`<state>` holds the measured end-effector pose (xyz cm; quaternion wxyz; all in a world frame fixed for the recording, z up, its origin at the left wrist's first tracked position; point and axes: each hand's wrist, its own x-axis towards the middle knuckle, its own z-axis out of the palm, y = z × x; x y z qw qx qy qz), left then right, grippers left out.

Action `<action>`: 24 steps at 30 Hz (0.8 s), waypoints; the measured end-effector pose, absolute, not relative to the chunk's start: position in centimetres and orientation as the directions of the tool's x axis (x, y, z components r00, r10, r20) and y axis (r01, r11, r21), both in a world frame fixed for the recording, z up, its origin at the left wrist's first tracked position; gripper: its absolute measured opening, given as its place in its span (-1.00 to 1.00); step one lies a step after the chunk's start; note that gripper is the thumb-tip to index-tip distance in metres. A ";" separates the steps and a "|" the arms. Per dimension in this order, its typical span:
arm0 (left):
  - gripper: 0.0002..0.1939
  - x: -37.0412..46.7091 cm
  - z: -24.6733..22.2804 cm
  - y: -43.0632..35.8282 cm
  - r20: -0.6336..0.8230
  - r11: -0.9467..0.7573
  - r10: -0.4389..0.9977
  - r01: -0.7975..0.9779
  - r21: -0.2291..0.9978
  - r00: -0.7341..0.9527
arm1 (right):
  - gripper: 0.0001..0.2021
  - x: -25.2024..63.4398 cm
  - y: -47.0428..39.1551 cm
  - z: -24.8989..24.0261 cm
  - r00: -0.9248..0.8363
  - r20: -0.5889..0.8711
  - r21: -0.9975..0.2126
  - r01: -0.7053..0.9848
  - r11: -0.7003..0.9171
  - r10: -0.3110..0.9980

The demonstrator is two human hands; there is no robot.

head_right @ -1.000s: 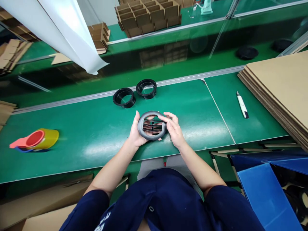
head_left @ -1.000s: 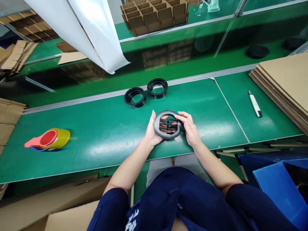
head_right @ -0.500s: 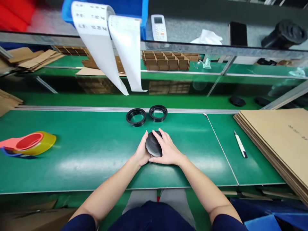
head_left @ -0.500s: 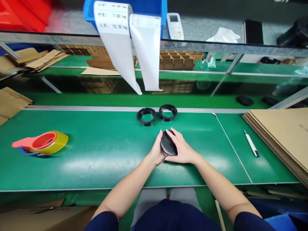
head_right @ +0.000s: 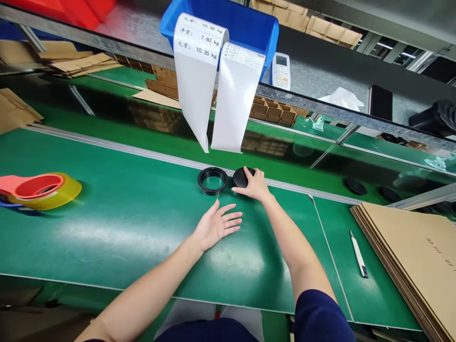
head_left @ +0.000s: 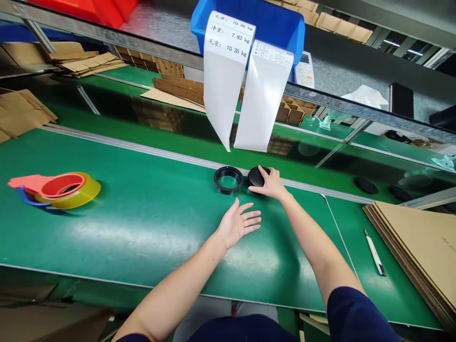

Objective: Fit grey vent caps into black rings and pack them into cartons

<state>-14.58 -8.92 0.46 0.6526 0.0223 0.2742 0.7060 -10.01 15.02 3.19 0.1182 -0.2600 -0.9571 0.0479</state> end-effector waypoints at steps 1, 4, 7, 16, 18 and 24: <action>-0.37 -14.6 0.5 -8.8 -0.352 0.002 0.923 -0.913 0.409 -0.156 | 0.13 -9.6 14.6 2.9 -0.839 0.189 -0.140 0.490 0.860 0.509; -0.47 -14.7 0.5 -8.6 -0.429 -0.017 0.880 -0.916 0.402 -0.205 | 0.10 -6.8 12.4 1.7 -0.866 0.151 -0.088 0.468 0.879 0.476; -0.59 -14.7 0.1 -8.2 -0.493 -0.106 0.787 -0.868 0.486 -0.372 | 0.09 -2.7 9.1 1.2 -0.904 0.099 -0.024 0.415 0.909 0.415; -0.59 -13.8 -2.1 -7.5 -0.292 -0.265 0.619 -0.545 0.796 -0.729 | -0.24 -0.8 4.8 5.8 -0.870 0.248 -0.033 0.433 0.901 0.427; -0.55 -14.1 -2.4 -7.4 -0.217 -0.260 0.614 -0.454 0.852 -0.759 | -0.26 -2.2 4.6 5.0 -0.876 0.152 -0.079 0.450 0.889 0.457; -0.52 -12.8 -1.7 -6.5 -0.093 -0.176 0.679 -0.285 0.942 -0.728 | -0.32 0.6 6.0 2.9 -0.689 0.287 -0.493 0.490 0.719 0.666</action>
